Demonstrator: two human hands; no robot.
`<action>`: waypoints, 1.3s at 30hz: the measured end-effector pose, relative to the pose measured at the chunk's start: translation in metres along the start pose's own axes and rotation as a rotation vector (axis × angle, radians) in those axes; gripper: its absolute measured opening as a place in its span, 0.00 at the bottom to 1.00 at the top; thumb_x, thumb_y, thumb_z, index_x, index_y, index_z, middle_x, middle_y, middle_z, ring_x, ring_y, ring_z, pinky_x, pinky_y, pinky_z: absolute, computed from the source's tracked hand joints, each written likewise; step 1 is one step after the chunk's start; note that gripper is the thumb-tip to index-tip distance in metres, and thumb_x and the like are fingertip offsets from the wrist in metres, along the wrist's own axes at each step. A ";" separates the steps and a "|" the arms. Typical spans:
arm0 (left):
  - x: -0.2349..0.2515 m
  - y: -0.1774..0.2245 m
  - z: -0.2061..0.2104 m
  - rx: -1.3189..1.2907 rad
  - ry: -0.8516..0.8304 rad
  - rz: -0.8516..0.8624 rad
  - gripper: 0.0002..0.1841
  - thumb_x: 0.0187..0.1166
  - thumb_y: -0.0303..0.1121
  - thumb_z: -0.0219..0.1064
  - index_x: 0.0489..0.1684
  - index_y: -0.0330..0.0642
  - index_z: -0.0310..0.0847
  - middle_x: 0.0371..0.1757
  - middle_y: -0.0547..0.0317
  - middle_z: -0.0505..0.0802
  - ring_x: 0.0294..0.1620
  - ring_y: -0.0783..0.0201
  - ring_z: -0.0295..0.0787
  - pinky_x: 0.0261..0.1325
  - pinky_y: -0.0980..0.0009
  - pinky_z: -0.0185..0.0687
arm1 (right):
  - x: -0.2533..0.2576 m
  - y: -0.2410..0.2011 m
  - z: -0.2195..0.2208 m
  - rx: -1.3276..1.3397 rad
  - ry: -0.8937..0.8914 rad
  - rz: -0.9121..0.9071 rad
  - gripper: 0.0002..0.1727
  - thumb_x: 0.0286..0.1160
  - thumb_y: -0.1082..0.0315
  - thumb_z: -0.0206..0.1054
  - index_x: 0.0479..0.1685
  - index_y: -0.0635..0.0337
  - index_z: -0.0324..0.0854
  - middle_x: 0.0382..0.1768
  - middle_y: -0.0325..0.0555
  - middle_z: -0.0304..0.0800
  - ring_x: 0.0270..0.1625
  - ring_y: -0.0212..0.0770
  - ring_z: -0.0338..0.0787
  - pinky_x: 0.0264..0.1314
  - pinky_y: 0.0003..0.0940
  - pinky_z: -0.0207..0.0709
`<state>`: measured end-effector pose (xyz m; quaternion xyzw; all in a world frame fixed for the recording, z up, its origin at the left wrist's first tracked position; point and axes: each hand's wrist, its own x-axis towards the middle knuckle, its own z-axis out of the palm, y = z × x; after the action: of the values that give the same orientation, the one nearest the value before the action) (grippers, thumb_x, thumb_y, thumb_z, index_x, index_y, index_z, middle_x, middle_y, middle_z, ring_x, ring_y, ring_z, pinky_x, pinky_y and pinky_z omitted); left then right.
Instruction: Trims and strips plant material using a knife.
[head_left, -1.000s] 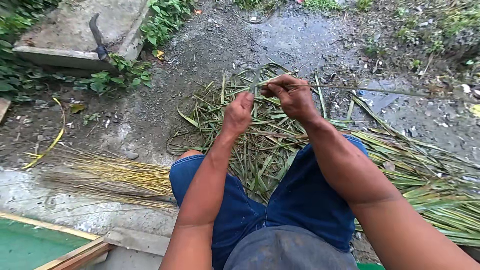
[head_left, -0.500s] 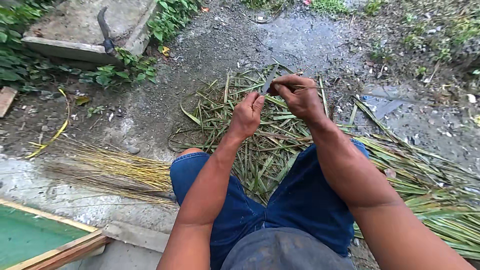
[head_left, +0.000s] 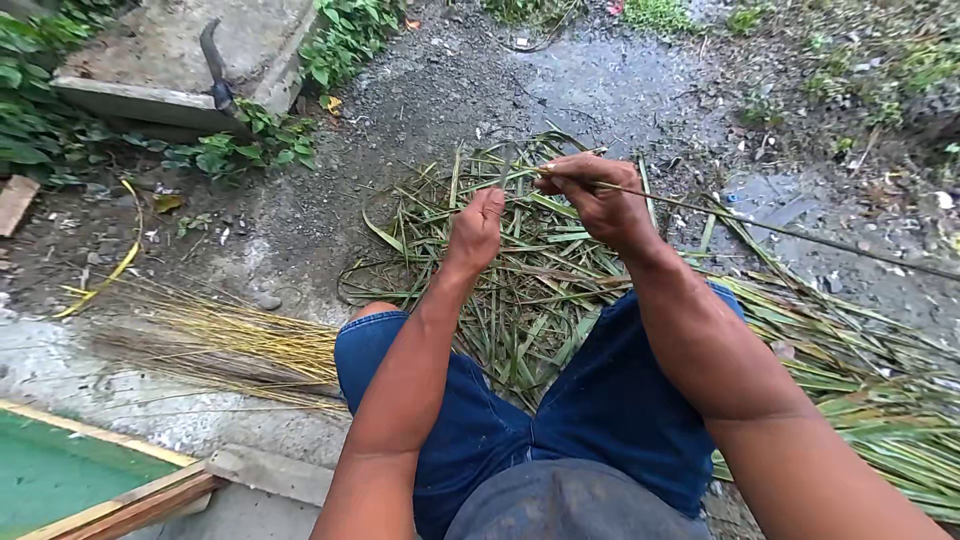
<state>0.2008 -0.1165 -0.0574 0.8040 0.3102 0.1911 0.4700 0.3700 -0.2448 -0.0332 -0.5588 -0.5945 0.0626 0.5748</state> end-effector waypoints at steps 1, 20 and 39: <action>-0.002 0.002 0.001 -0.002 0.003 0.046 0.25 0.96 0.46 0.42 0.69 0.39 0.80 0.31 0.53 0.85 0.20 0.61 0.79 0.27 0.60 0.82 | 0.000 -0.001 0.001 0.021 -0.002 0.002 0.09 0.81 0.77 0.64 0.50 0.71 0.89 0.52 0.51 0.94 0.50 0.38 0.96 0.60 0.35 0.92; -0.001 0.005 0.007 0.101 0.094 0.130 0.24 0.95 0.45 0.45 0.64 0.36 0.81 0.34 0.48 0.88 0.29 0.57 0.86 0.37 0.54 0.84 | 0.005 -0.007 0.025 0.212 0.113 0.383 0.09 0.85 0.76 0.60 0.51 0.70 0.84 0.45 0.47 0.96 0.44 0.36 0.98 0.55 0.34 0.93; 0.014 -0.012 -0.008 -0.223 0.141 -0.165 0.28 0.97 0.50 0.37 0.73 0.40 0.74 0.29 0.56 0.81 0.16 0.64 0.76 0.21 0.65 0.81 | 0.004 0.002 -0.002 0.277 0.162 0.424 0.07 0.85 0.77 0.59 0.48 0.68 0.82 0.43 0.48 0.97 0.43 0.40 0.98 0.54 0.38 0.94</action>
<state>0.2025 -0.0970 -0.0638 0.7031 0.3841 0.2414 0.5476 0.3738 -0.2425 -0.0317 -0.5900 -0.4021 0.2173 0.6656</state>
